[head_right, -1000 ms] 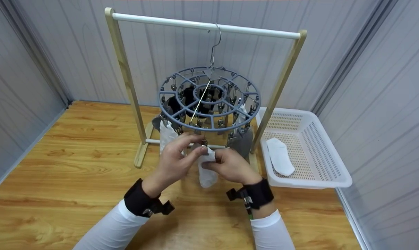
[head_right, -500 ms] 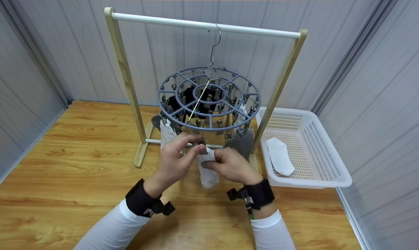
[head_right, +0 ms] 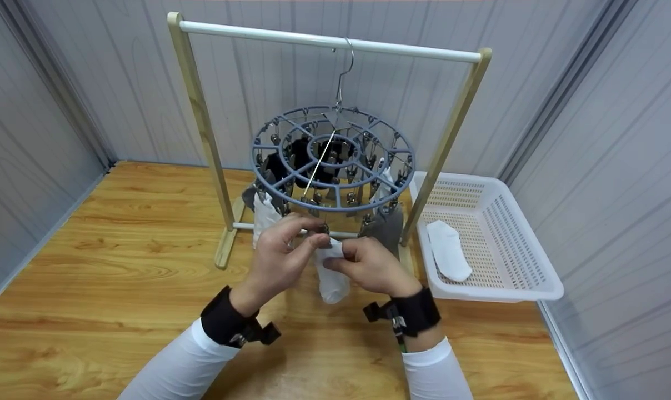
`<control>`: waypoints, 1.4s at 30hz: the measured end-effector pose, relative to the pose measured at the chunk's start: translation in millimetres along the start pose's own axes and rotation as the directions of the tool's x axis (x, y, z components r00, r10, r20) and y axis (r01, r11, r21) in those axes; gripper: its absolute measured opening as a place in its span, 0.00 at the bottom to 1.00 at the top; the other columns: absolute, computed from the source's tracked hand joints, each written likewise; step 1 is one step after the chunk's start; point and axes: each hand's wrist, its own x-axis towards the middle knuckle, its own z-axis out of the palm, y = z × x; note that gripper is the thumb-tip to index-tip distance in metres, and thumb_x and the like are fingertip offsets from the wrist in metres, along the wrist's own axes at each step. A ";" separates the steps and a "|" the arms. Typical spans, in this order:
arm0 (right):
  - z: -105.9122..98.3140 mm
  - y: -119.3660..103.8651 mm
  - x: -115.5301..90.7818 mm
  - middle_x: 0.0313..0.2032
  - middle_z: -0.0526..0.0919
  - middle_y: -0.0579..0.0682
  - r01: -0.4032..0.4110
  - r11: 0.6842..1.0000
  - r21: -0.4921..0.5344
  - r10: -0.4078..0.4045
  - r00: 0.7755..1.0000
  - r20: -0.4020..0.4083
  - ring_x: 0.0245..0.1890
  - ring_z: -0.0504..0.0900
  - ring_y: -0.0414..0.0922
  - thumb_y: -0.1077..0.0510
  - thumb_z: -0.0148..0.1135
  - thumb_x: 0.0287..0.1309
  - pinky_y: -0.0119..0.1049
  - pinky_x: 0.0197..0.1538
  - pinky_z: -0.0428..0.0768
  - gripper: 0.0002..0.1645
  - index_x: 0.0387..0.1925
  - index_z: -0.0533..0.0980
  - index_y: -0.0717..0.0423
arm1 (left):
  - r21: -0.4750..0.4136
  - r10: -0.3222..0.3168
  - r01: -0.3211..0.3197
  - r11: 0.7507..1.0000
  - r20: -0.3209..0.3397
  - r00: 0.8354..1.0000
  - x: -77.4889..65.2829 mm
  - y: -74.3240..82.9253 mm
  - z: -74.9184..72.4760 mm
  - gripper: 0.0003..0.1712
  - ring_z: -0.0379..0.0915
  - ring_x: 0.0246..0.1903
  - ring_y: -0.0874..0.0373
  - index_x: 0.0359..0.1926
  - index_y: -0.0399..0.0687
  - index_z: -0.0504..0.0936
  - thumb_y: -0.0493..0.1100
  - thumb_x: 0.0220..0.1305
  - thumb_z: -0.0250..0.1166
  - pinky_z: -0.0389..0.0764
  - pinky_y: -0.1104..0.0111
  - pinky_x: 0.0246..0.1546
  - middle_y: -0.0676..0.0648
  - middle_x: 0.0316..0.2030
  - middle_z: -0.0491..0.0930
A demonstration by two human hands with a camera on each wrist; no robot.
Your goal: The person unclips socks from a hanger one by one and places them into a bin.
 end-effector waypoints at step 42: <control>-27.5 1.1 -15.2 0.29 0.88 0.47 -0.145 0.984 -0.106 0.145 0.989 -0.005 0.23 0.80 0.40 0.53 0.74 0.75 0.32 0.26 0.78 0.11 0.38 0.90 0.57 | -0.085 -0.032 0.027 0.996 -0.054 0.998 -0.2 -1.6 0.5 0.10 0.86 0.41 0.54 0.48 0.36 0.92 0.38 0.71 0.77 0.89 0.59 0.42 0.45 0.40 0.91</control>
